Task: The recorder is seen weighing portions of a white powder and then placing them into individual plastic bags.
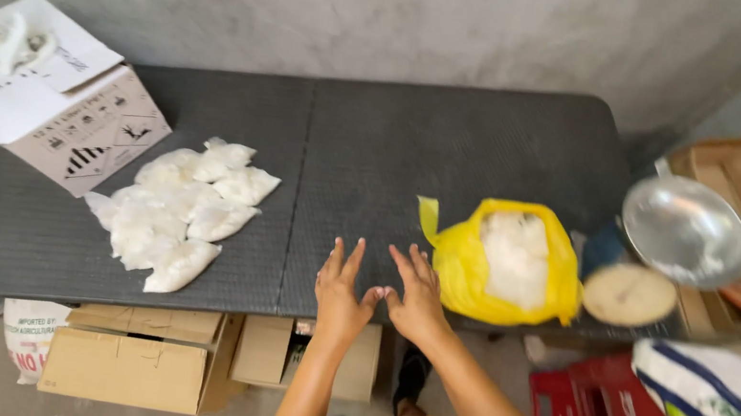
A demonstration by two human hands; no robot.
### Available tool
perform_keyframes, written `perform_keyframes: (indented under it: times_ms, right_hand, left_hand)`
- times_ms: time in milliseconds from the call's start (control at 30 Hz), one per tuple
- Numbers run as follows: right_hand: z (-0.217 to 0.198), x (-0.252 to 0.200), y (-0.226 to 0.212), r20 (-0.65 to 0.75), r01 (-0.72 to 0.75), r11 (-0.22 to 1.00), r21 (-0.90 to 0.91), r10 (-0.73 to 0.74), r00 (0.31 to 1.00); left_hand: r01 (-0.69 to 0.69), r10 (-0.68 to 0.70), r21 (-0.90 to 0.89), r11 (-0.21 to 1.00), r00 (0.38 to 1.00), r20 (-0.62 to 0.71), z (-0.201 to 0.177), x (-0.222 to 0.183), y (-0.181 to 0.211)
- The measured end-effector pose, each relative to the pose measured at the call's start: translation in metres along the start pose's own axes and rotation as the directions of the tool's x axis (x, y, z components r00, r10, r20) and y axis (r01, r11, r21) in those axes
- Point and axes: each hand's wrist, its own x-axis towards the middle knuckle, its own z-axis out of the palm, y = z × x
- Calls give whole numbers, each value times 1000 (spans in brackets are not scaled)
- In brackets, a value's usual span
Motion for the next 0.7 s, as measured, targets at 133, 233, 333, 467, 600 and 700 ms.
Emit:
perform_keyframes:
  times_ms: [133,233,333,467,600,700]
  right_hand:
    - [-21,-32,7,-29,-49,998,32,50,998]
    - [-43,-46,12,-44,-52,994,99,57,997]
    - [-63,-52,26,-76,-25,986,167,39,996]
    - [-98,-53,65,-120,15,986,167,5,993]
    - [-143,-46,117,-146,-6,985,170,31,989]
    - [-154,-44,179,-164,-29,985,172,58,985]
  left_hand:
    - [-72,73,-17,997,995,62,20,-21,12]
    - [-116,118,-29,993,989,88,35,-28,29]
    - [-151,153,-25,988,981,119,51,-25,50]
    - [-197,202,-51,979,971,128,89,-14,86]
    - [-251,267,-115,961,952,152,148,0,124]
    - [-305,321,-112,946,929,185,202,7,131]
